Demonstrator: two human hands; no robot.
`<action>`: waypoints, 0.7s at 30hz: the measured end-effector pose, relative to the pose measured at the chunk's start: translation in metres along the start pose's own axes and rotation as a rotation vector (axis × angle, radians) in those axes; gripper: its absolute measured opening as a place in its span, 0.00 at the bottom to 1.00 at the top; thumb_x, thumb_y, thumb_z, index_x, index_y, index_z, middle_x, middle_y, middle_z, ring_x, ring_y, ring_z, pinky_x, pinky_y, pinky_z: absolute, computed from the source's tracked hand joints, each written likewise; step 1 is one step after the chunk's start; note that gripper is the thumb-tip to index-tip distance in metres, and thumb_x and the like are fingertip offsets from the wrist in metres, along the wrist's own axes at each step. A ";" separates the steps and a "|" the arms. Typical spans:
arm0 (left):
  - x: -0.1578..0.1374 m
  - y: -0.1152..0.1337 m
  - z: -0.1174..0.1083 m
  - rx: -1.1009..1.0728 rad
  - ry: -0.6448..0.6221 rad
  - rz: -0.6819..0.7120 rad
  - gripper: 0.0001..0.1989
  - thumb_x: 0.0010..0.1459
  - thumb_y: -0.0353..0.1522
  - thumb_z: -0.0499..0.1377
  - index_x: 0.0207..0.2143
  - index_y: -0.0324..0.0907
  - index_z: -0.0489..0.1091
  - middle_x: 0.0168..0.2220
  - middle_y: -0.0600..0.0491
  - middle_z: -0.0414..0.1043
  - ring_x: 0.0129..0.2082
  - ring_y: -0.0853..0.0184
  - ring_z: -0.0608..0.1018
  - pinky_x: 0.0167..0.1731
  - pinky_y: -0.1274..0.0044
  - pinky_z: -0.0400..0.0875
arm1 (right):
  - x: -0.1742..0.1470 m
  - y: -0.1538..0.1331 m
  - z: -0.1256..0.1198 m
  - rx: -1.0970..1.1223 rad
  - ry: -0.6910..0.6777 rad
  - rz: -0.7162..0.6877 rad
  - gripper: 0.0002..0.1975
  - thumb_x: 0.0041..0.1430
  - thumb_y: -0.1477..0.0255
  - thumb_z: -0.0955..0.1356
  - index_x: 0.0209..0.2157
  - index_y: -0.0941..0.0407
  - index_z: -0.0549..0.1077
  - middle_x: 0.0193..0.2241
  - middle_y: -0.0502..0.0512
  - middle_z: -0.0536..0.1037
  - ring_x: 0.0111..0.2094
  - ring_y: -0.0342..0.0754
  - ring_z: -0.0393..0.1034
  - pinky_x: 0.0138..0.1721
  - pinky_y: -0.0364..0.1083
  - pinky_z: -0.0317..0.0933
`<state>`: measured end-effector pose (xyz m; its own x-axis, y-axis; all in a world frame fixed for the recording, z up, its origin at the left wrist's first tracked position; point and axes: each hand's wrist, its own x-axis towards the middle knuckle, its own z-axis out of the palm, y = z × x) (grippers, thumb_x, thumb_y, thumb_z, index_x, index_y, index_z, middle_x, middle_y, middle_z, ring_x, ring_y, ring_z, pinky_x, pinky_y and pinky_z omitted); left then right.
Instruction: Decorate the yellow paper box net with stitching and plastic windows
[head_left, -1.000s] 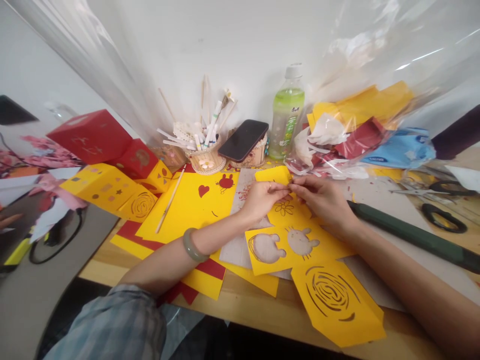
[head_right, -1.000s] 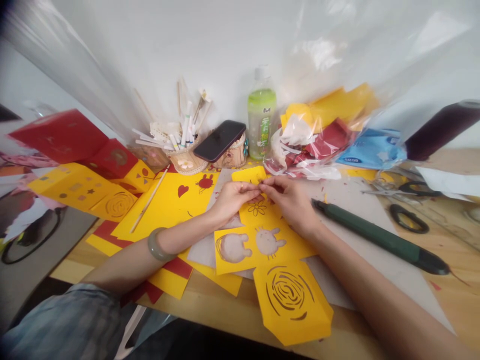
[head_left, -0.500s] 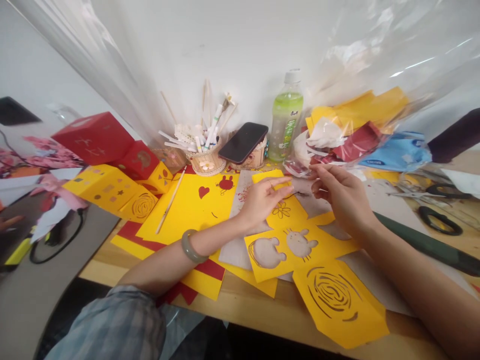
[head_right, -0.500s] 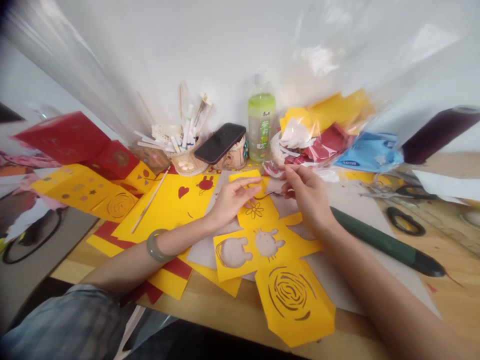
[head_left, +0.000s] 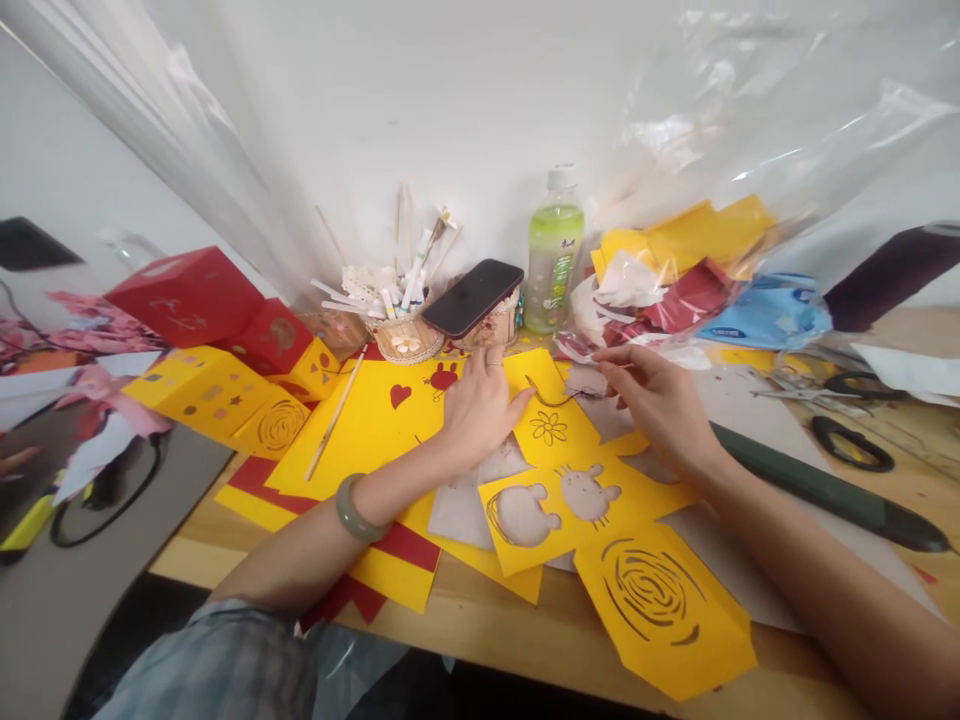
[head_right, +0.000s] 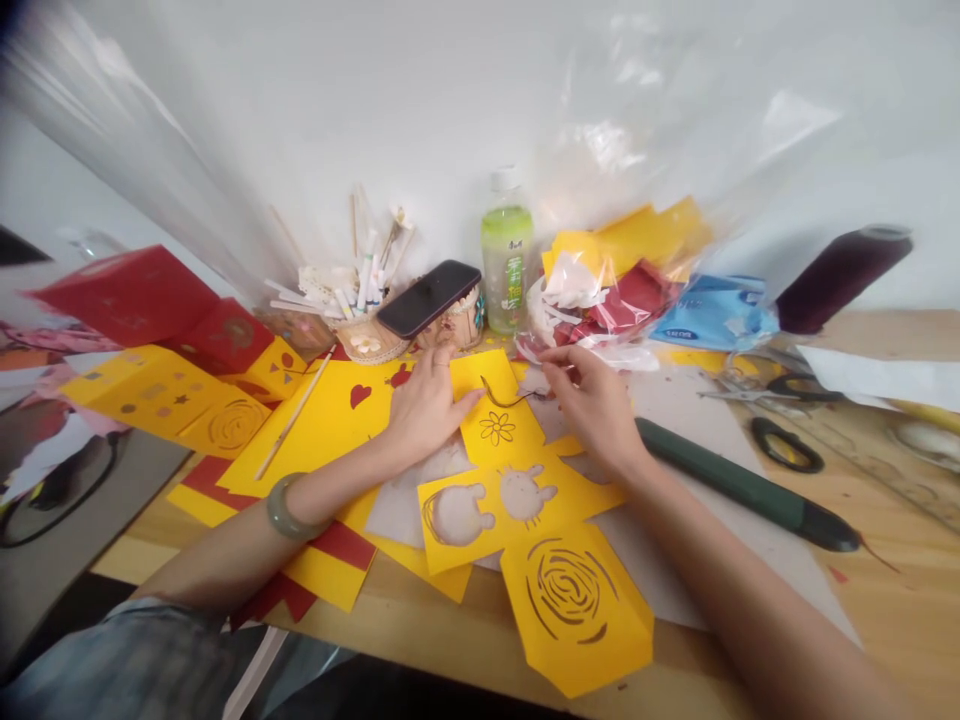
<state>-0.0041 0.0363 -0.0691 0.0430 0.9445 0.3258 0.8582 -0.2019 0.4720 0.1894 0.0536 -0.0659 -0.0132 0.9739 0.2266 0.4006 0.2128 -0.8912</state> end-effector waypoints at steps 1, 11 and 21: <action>0.002 -0.004 0.004 -0.100 -0.011 -0.002 0.30 0.49 0.33 0.61 0.54 0.36 0.55 0.56 0.37 0.58 0.56 0.50 0.62 0.51 0.60 0.60 | 0.000 0.000 0.000 -0.009 -0.004 -0.002 0.09 0.54 0.68 0.64 0.35 0.56 0.72 0.21 0.50 0.70 0.23 0.44 0.64 0.23 0.44 0.58; 0.015 -0.013 0.014 -0.819 0.036 0.058 0.15 0.42 0.19 0.59 0.34 0.40 0.72 0.37 0.51 0.71 0.39 0.63 0.74 0.43 0.70 0.68 | 0.003 -0.008 -0.011 0.020 0.033 -0.002 0.09 0.55 0.66 0.64 0.35 0.55 0.72 0.26 0.51 0.72 0.25 0.44 0.66 0.25 0.43 0.60; 0.010 -0.004 0.006 -1.022 0.018 0.231 0.09 0.43 0.20 0.61 0.20 0.43 0.75 0.29 0.55 0.67 0.33 0.70 0.72 0.40 0.75 0.66 | -0.001 -0.026 -0.019 -0.041 -0.263 -0.098 0.16 0.55 0.58 0.64 0.37 0.53 0.74 0.38 0.55 0.76 0.38 0.49 0.68 0.36 0.47 0.62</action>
<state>-0.0044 0.0480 -0.0723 0.1362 0.8526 0.5046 -0.0110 -0.5080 0.8613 0.1962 0.0453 -0.0355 -0.2888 0.9370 0.1963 0.4223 0.3087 -0.8523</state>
